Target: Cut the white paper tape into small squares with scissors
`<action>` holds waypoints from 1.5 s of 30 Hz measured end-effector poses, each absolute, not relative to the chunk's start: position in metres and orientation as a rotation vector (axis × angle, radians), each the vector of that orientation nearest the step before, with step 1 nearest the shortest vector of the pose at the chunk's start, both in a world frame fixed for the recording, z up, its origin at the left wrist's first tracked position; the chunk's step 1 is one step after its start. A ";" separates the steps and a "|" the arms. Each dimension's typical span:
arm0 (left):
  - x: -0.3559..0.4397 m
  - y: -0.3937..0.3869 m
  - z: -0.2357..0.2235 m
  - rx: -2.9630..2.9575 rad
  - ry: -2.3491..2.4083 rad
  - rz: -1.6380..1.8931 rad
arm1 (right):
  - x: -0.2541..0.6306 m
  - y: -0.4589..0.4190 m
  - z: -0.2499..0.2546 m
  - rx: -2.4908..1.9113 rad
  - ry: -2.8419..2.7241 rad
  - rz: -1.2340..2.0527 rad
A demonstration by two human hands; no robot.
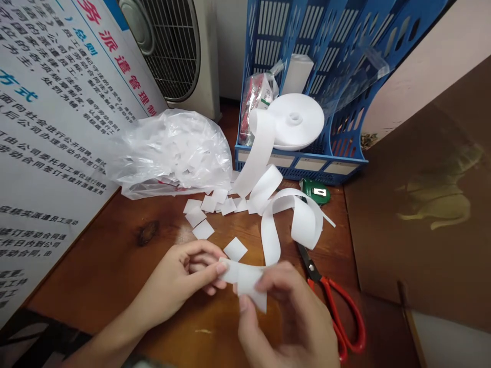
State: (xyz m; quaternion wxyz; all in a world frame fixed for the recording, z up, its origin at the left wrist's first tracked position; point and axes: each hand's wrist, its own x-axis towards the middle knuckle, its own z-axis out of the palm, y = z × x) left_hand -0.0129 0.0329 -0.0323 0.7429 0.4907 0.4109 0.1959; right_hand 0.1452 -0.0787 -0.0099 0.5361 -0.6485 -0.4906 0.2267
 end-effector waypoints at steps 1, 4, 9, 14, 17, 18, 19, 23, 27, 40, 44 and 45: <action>-0.013 0.032 -0.032 1.067 0.879 0.422 | 0.150 -0.075 -0.007 -1.540 -1.214 0.643; -0.013 0.031 -0.033 1.033 0.857 0.391 | 0.162 -0.064 0.000 -1.595 -1.313 0.835; -0.017 0.032 -0.034 1.037 0.861 0.399 | 0.159 -0.057 0.005 -1.821 -1.482 0.777; -0.018 0.032 -0.033 1.055 0.843 0.417 | 0.141 -0.061 -0.006 -1.936 -1.184 0.644; -0.017 0.031 -0.031 1.025 0.816 0.404 | 0.137 -0.065 -0.016 -1.887 -1.177 0.576; -0.017 0.031 -0.031 1.021 0.807 0.401 | 0.136 -0.066 -0.019 -1.877 -1.184 0.519; -0.016 0.030 -0.031 1.022 0.802 0.401 | 0.134 -0.067 -0.022 -1.874 -1.192 0.447; -0.015 0.030 -0.034 1.012 0.804 0.429 | 0.125 -0.067 -0.026 -1.907 -1.261 0.205; -0.014 0.029 -0.035 0.984 0.832 0.449 | 0.119 -0.065 -0.027 -1.874 -1.255 0.181; -0.017 0.031 -0.031 1.088 0.817 0.343 | 0.182 -0.048 0.005 -1.827 -1.852 0.810; -0.018 0.031 -0.028 1.048 0.789 0.315 | 0.191 -0.041 0.010 -1.790 -1.903 0.880; -0.018 0.031 -0.028 1.043 0.788 0.319 | 0.192 -0.039 0.009 -1.778 -1.893 0.889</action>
